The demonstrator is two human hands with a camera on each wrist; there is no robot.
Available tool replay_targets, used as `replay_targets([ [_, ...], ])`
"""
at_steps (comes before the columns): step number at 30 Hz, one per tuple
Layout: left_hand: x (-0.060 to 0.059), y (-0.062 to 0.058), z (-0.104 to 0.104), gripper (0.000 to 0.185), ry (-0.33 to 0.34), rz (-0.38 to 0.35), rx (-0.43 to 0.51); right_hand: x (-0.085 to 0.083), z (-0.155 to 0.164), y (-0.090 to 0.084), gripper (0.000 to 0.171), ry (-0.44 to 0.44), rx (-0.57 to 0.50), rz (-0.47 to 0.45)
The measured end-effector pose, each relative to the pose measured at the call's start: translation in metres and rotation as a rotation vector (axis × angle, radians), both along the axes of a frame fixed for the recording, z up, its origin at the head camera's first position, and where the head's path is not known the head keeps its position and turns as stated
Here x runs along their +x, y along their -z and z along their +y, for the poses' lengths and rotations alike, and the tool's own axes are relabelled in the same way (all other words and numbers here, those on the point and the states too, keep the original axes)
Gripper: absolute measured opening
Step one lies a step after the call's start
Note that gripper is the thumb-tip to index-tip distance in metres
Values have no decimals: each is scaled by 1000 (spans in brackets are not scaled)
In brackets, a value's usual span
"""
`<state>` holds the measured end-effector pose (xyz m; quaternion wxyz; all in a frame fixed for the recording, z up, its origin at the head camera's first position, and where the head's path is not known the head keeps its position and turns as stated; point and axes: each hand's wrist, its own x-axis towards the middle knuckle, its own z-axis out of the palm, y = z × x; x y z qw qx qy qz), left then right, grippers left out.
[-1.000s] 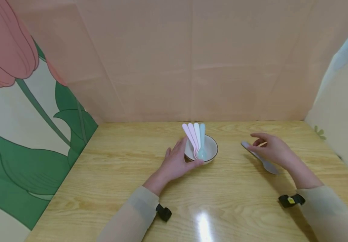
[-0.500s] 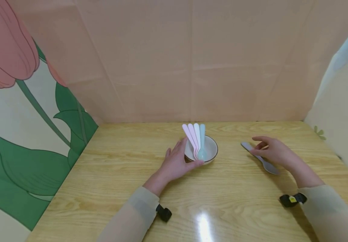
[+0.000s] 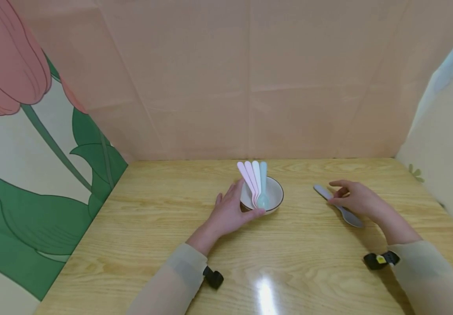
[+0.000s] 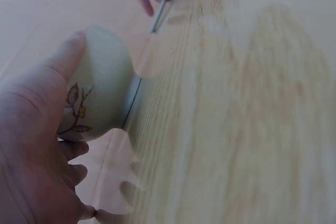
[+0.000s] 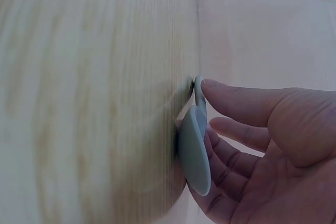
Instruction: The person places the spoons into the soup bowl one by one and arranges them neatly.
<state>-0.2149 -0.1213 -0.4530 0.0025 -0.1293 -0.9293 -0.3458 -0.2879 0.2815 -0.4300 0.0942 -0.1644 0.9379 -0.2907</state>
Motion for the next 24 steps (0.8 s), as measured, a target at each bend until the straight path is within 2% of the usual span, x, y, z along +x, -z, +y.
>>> replay_targets([
  [14, 0, 0, 0, 119, 2, 4, 8, 0, 0, 0, 68, -26, 10, 17],
  [24, 1, 0, 0, 117, 5, 14, 3, -1, 1, 2, 69, -16, 11, -41],
])
